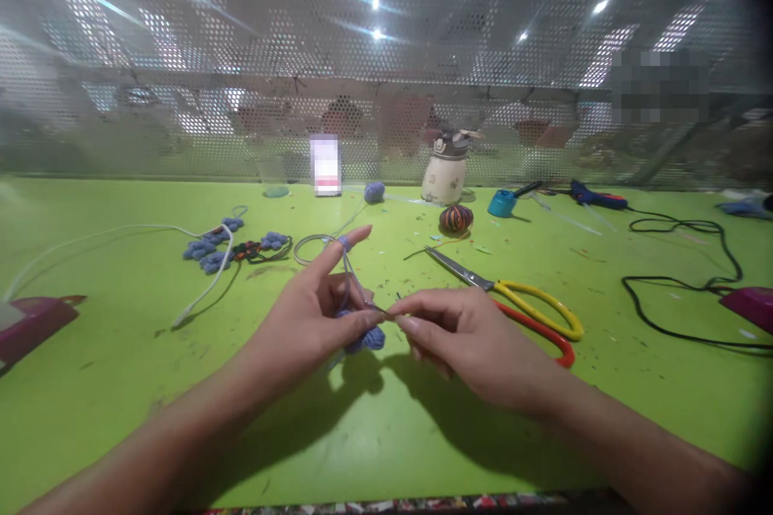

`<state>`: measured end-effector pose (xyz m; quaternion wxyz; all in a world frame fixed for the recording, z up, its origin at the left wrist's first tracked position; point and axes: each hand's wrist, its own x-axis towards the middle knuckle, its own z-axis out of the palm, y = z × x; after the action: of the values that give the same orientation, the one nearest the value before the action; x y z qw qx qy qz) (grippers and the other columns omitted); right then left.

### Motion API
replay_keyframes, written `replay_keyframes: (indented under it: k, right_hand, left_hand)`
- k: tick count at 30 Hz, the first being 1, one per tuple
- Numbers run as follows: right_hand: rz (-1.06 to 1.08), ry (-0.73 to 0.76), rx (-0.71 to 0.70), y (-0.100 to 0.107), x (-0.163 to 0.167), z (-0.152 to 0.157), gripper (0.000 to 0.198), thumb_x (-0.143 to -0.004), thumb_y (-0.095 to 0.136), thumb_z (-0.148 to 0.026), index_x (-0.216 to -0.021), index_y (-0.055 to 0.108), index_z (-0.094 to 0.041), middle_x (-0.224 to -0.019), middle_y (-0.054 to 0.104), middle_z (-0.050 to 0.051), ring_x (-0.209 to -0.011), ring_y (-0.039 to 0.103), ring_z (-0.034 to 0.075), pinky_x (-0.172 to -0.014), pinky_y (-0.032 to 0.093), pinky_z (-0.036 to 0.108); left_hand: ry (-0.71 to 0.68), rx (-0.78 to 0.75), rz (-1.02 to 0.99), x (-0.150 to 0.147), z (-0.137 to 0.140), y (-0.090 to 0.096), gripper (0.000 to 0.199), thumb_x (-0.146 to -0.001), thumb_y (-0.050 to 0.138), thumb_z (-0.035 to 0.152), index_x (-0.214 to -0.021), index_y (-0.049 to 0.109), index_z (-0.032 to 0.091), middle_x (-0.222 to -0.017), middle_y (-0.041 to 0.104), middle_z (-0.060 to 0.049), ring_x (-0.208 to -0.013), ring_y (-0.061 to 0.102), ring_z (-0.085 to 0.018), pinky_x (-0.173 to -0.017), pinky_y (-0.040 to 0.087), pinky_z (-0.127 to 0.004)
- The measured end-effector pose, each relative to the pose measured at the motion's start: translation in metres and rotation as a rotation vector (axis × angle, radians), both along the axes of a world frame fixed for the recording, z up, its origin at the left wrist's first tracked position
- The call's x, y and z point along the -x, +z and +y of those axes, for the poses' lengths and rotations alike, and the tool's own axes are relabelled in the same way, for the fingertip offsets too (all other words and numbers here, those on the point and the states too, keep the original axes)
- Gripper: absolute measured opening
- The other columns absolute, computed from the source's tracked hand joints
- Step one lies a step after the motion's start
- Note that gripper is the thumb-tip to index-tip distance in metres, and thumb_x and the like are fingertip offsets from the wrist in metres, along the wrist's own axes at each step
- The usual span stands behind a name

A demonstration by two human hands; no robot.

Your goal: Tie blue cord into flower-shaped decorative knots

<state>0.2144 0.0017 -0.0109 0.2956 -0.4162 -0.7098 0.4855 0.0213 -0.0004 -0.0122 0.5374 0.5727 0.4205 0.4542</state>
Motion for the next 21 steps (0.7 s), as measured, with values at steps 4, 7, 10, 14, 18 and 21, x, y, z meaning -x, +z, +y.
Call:
replay_keyframes:
  k: [4,7,10,14,18,21]
  right_hand:
    - [0.24,0.079,0.416,-0.004,0.001,0.005,0.02,-0.087,0.063,-0.031,-0.079,0.06,-0.014,-0.056,0.054,-0.005,-0.037,0.036,0.003,-0.038,0.021,0.017]
    - [0.376,0.097,0.489,-0.011,0.002,0.006,0.022,-0.085,0.067,-0.033,-0.078,0.057,-0.014,-0.058,0.055,-0.005,-0.036,0.035,0.001,-0.037,0.019,0.016]
    - [0.39,0.059,0.482,-0.014,0.006,0.005,0.022,-0.086,0.066,-0.034,-0.079,0.056,-0.015,-0.059,0.054,-0.005,-0.037,0.036,0.002,-0.036,0.02,0.016]
    - [0.228,-0.03,0.173,-0.013,0.01,0.0,0.019,-0.09,0.059,-0.029,-0.077,0.057,-0.015,-0.058,0.05,-0.005,-0.044,0.039,0.005,-0.043,0.03,0.019]
    - [0.096,-0.098,-0.237,-0.015,0.011,-0.003,0.013,-0.091,0.055,-0.018,-0.084,0.065,-0.015,-0.068,0.057,0.0,-0.061,0.049,0.011,-0.056,0.039,0.023]
    - [0.072,-0.125,-0.316,-0.017,0.01,-0.003,0.016,-0.091,0.053,-0.016,-0.096,0.068,-0.016,-0.07,0.059,0.001,-0.065,0.052,0.012,-0.059,0.04,0.024]
  left_hand:
    - [-0.013,-0.033,0.02,-0.001,0.0,-0.002,0.101,-0.074,0.074,0.016,-0.155,0.015,0.025,-0.068,0.061,0.003,-0.062,0.057,-0.014,-0.058,0.046,-0.025]
    - [-0.018,-0.055,0.048,-0.003,-0.002,-0.003,0.1,-0.076,0.072,0.015,-0.156,0.013,0.024,-0.068,0.061,0.002,-0.063,0.058,-0.015,-0.061,0.047,-0.026]
    - [0.002,-0.129,0.159,-0.004,-0.004,-0.004,0.09,-0.08,0.068,0.016,-0.155,0.019,0.023,-0.072,0.062,0.001,-0.069,0.06,-0.017,-0.067,0.048,-0.029]
    - [0.013,-0.162,0.212,-0.004,-0.003,-0.005,0.084,-0.081,0.066,0.017,-0.154,0.024,0.021,-0.074,0.061,0.001,-0.072,0.061,-0.017,-0.07,0.048,-0.03]
    - [-0.025,-0.05,0.082,-0.004,0.0,-0.005,0.086,-0.077,0.07,0.019,-0.152,0.027,0.018,-0.07,0.061,0.002,-0.066,0.058,-0.015,-0.063,0.047,-0.028]
    - [-0.049,-0.013,0.045,-0.004,0.002,-0.004,0.084,-0.076,0.071,0.02,-0.15,0.03,0.017,-0.069,0.062,0.002,-0.064,0.056,-0.014,-0.061,0.045,-0.027]
